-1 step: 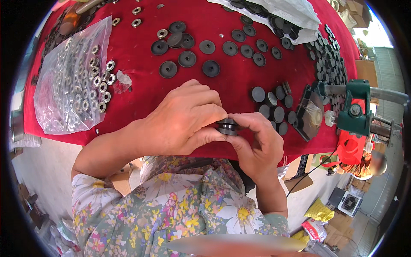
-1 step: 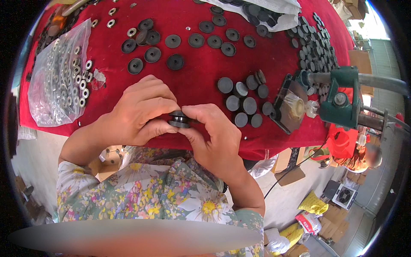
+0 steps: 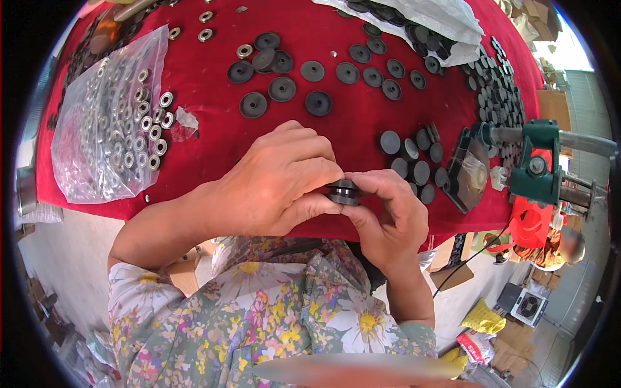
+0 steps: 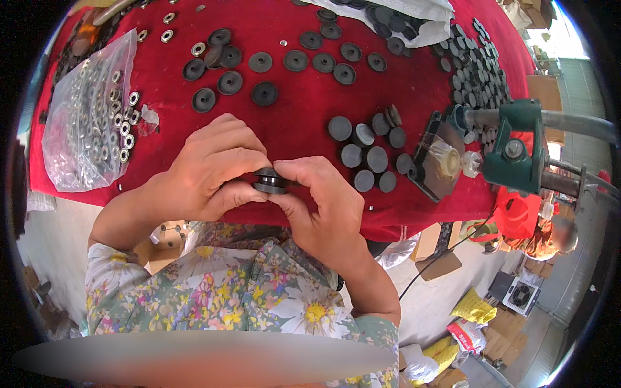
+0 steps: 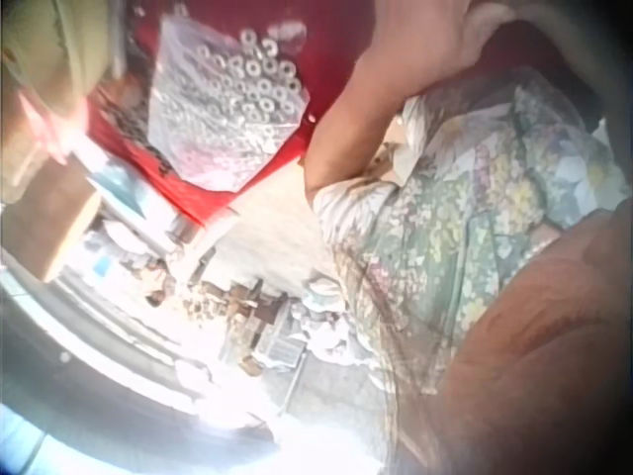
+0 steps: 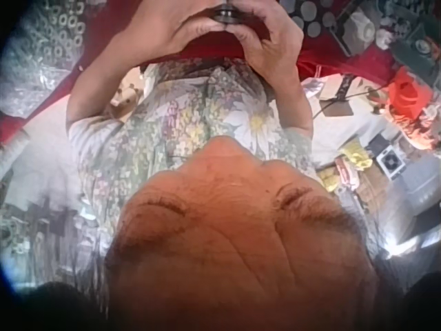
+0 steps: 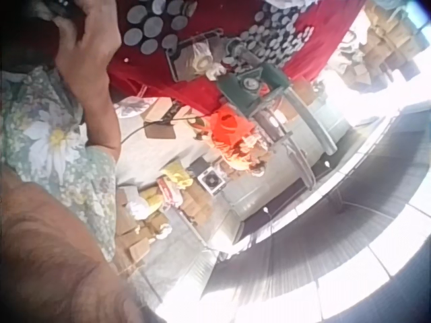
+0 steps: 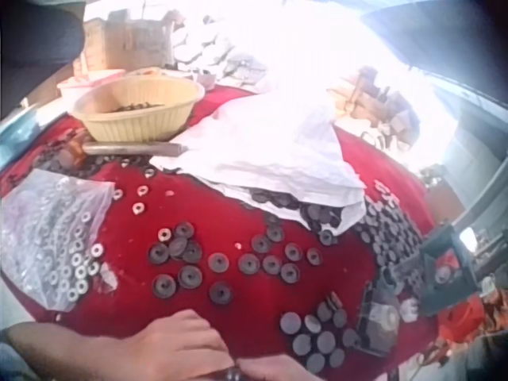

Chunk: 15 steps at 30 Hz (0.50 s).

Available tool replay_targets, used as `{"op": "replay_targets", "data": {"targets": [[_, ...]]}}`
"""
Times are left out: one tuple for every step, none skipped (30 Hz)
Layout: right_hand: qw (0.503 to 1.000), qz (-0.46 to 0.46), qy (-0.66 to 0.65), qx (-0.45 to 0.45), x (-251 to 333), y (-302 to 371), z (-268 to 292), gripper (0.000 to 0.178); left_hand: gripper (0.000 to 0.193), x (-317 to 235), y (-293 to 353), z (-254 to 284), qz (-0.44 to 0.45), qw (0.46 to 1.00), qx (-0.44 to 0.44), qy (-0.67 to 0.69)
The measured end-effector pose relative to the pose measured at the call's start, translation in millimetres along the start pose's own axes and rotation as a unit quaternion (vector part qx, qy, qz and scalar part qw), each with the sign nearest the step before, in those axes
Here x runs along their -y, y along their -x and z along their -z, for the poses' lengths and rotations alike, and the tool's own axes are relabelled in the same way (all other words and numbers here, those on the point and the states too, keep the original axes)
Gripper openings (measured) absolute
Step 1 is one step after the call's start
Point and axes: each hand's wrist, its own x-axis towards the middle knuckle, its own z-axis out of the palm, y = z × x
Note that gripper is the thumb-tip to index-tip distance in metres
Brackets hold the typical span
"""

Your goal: The person assembles metal rings into plastic housings by hand, fitting the rings into the circular plastic parts.

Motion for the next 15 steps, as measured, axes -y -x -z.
{"op": "replay_targets", "data": {"targets": [[0.999,0.010,-0.026,-0.016,-1.8,-0.1,-2.1,0.035,0.035,-0.3,-0.8,0.2,-0.008,1.000,-0.009,0.003],[0.998,0.020,-0.053,-0.032,-2.9,-0.5,-3.5,0.034,0.035,-0.5,-1.7,0.4,-0.015,1.000,-0.019,0.006],[0.998,0.020,-0.054,-0.032,-2.9,-1.5,-4.0,0.034,0.035,-0.7,-1.8,0.5,-0.015,1.000,-0.018,0.006],[0.998,0.027,-0.056,-0.032,-2.3,-2.9,-4.1,0.034,0.035,-0.8,-2.0,0.6,-0.021,1.000,-0.022,0.004],[0.997,0.033,-0.058,-0.031,-2.1,-3.5,-4.4,0.033,0.035,-0.8,-2.1,0.6,-0.028,0.999,-0.027,0.003],[0.997,0.034,-0.059,-0.031,-2.8,-3.1,-5.1,0.033,0.035,-0.9,-1.4,-0.6,-0.027,0.999,-0.026,0.002],[0.997,0.041,-0.052,-0.035,-4.2,-2.1,-6.1,0.033,0.035,-0.6,-0.3,-3.0,-0.026,0.999,-0.043,0.013],[0.997,0.049,-0.045,-0.040,-4.9,-1.6,-6.7,0.033,0.035,-0.8,0.1,-4.3,-0.026,0.998,-0.059,0.024],[0.997,0.049,-0.046,-0.040,-5.3,-2.2,-7.0,0.033,0.035,-1.1,-0.4,-4.8,-0.026,0.998,-0.058,0.024],[0.996,0.058,-0.053,-0.039,-5.9,-3.5,-7.3,0.033,0.035,-1.5,-0.9,-5.3,-0.026,0.997,-0.064,0.028],[0.995,0.068,-0.059,-0.037,-6.2,-4.7,-7.4,0.033,0.035,-1.8,-1.2,-5.5,-0.026,0.997,-0.070,0.032],[0.995,0.068,-0.060,-0.038,-5.5,-5.9,-7.1,0.033,0.035,-1.7,-1.2,-4.8,-0.025,0.997,-0.069,0.032],[0.995,0.075,-0.056,-0.031,-4.3,-7.3,-6.3,0.032,0.034,-1.3,-1.0,-3.7,-0.031,0.997,-0.064,0.026],[0.995,0.082,-0.051,-0.025,-3.5,-8.4,-5.9,0.031,0.034,-1.4,-0.6,-3.1,-0.036,0.997,-0.059,0.020],[0.995,0.081,-0.051,-0.026,-3.6,-8.9,-5.7,0.031,0.034,-1.4,-0.5,-3.9,-0.036,0.997,-0.058,0.021]]}}
